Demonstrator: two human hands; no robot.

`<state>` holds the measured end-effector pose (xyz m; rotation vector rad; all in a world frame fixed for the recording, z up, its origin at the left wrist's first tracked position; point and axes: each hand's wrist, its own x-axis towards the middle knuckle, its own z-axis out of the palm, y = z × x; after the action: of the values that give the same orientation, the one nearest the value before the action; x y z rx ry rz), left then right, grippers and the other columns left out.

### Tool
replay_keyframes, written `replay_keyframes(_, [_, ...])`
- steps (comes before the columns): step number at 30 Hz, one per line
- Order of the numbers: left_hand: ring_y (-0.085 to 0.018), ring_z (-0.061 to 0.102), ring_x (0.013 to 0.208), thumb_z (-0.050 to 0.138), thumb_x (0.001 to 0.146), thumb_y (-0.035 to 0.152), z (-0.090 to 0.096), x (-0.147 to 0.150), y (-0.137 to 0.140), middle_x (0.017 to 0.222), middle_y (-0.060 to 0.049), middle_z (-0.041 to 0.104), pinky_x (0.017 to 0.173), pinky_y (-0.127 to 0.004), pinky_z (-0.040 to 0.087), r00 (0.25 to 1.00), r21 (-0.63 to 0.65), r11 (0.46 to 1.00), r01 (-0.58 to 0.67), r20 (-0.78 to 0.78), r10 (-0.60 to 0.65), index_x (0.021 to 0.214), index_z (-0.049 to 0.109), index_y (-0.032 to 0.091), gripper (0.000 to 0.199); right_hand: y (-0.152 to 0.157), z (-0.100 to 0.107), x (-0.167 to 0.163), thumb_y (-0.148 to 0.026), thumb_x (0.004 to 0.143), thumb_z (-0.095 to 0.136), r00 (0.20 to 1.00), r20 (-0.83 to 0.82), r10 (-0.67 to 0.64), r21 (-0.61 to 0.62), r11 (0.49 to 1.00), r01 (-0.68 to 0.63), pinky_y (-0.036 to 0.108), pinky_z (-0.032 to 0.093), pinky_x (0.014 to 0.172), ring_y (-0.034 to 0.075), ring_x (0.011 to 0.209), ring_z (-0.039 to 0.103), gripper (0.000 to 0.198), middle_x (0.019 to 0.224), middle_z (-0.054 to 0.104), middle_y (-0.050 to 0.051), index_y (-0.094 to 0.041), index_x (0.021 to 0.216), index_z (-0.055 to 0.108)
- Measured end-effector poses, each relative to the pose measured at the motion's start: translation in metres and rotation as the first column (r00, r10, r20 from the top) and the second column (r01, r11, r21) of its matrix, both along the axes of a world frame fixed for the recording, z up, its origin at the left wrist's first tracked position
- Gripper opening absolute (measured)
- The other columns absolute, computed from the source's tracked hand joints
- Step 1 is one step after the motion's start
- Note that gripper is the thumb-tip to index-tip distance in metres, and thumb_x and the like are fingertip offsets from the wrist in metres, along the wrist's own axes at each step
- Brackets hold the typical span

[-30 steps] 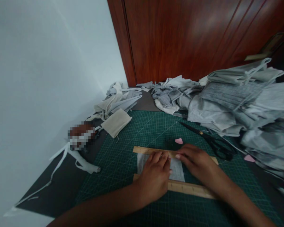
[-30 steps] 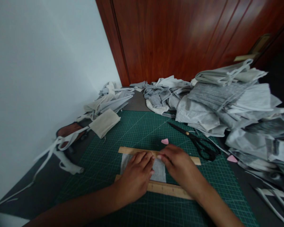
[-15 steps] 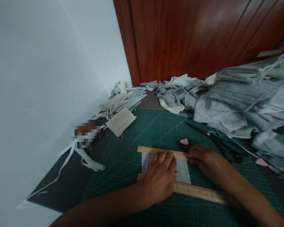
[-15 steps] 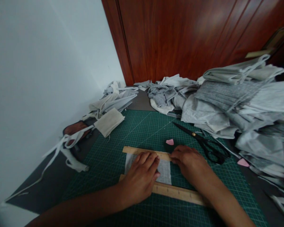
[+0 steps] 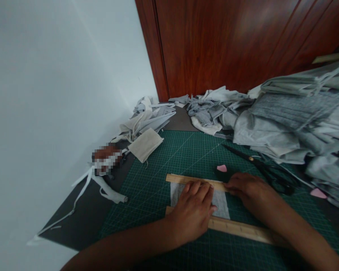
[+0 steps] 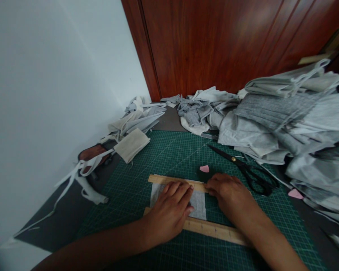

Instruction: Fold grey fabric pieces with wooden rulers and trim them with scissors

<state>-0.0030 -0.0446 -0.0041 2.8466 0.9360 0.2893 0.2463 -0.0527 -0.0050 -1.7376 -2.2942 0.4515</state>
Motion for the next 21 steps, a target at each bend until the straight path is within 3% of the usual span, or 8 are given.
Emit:
replay_keyframes(16, [-0.029,0.046,0.135,0.041,0.109,0.041,0.0016,-0.0014,-0.0003,0.147,-0.010,0.056,0.117,-0.046,0.037,1.000,-0.008,1.000,0.004,0.013,-0.003,0.144,0.051,0.011,0.048,-0.0013,-0.0042,0.0013,-0.015,0.093,0.052,0.988,-0.155,0.002,0.049,0.999,0.006,0.039,0.056,0.085,0.026,0.089,0.072,0.028,0.095,0.076,0.010,-0.023,0.089,0.079])
replay_keyframes(21, [-0.029,0.047,0.135,0.043,0.108,0.040,0.0015,-0.0005,0.0006,0.146,-0.011,0.056,0.117,-0.045,0.037,1.000,-0.028,1.000,0.005,0.030,-0.005,0.145,0.050,0.012,0.047,0.0046,0.0006,0.0049,-0.030,0.100,0.051,0.944,-0.330,-0.033,0.044,0.998,0.051,0.041,0.056,0.091,0.027,0.099,0.073,0.028,0.106,0.078,0.010,-0.022,0.104,0.077])
